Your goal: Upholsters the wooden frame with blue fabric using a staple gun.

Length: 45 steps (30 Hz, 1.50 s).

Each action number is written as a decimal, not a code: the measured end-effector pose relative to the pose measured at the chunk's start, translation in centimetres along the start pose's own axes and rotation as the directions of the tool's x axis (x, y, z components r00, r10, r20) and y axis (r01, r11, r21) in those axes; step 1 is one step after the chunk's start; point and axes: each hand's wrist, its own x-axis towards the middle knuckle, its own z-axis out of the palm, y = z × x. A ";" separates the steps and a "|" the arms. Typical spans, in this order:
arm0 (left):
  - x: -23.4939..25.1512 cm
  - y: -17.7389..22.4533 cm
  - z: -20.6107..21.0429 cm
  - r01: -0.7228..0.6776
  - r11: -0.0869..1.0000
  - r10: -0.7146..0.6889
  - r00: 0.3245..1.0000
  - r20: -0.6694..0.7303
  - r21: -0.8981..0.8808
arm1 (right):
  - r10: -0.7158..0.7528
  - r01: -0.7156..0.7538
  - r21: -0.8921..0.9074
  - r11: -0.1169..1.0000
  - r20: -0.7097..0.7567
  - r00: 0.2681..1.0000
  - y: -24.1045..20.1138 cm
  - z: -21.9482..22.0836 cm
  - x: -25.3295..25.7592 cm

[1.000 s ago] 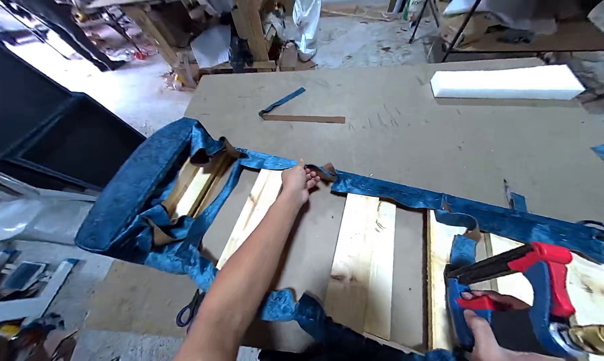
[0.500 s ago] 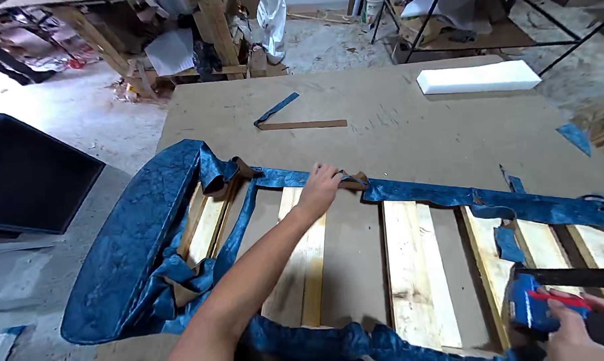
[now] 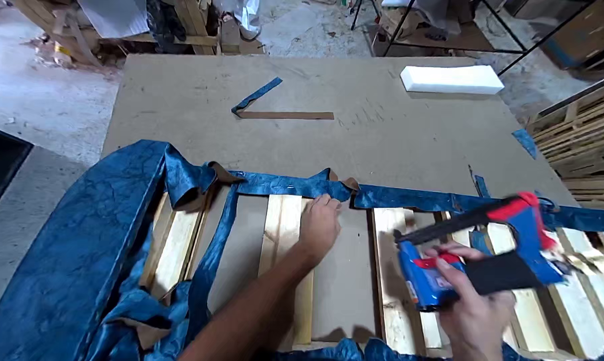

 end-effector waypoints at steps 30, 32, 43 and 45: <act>0.4 1.6 6.0 0.208 0.701 -0.390 0.912 -0.123 -0.683 | -0.004 0.155 -0.473 0.867 0.306 0.952 3.1 13.1 6.5; -0.1 1.0 7.1 0.020 0.614 -0.331 0.914 -0.235 -0.789 | -0.011 0.187 -0.491 0.851 0.340 0.940 3.2 14.1 6.2; -1.6 1.4 6.6 0.018 0.528 -0.355 0.913 -0.201 -0.849 | -0.092 0.281 -0.504 0.817 0.367 0.925 3.7 17.8 5.1; -1.8 1.5 6.1 0.087 0.551 -0.358 0.923 -0.141 -0.830 | -0.101 0.302 -0.513 0.804 0.382 0.919 3.7 18.2 4.9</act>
